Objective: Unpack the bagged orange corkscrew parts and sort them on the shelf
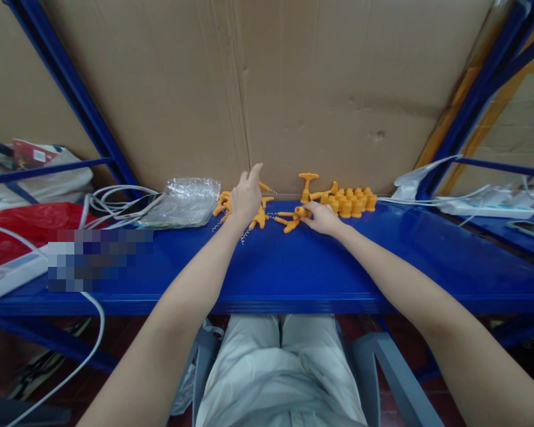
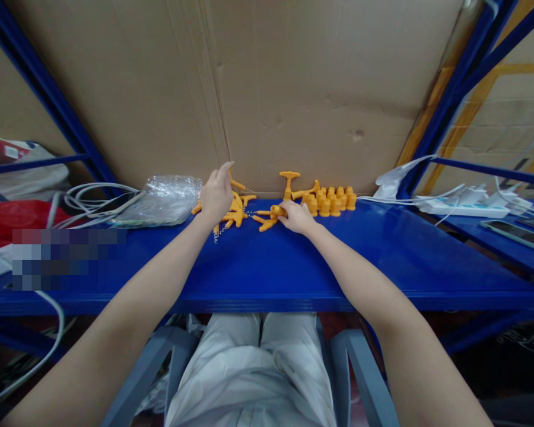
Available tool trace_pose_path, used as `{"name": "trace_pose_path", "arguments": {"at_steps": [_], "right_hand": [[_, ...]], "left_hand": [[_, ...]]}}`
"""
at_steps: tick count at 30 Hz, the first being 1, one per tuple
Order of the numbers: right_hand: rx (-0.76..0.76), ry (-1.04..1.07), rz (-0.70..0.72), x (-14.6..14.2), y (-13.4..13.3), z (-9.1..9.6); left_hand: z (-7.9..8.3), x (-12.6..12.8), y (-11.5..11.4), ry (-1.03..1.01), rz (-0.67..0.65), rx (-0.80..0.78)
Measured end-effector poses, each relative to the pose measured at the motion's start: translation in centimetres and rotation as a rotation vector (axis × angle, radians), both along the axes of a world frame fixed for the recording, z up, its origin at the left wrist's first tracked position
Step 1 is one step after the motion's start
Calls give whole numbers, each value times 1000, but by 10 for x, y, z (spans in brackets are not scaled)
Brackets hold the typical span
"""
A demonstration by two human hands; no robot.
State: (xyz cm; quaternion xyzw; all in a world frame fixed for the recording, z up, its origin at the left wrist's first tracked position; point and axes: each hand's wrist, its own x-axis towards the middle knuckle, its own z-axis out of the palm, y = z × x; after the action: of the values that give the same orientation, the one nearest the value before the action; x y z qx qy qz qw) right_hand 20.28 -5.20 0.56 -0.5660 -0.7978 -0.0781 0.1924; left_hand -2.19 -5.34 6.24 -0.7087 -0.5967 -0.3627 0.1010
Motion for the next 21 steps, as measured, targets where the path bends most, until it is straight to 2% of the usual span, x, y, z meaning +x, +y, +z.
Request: {"name": "trace_pose_path", "arguments": {"at_steps": [4, 8, 12, 16, 21], "right_hand": [[-52, 7, 65, 0, 3, -4], [-84, 1, 63, 0, 4, -3], [-84, -27, 19, 1, 1, 1], [-80, -60, -54, 4, -1, 4], [-85, -79, -164, 8, 2, 5]], "left_hand": [[-9, 2, 15, -111, -176, 11], [-23, 5, 31, -110, -280, -172], [-33, 2, 33, 127, -240, -391], [-33, 0, 24, 335, -150, -401], [-29, 2, 20, 364, -101, -402]]}}
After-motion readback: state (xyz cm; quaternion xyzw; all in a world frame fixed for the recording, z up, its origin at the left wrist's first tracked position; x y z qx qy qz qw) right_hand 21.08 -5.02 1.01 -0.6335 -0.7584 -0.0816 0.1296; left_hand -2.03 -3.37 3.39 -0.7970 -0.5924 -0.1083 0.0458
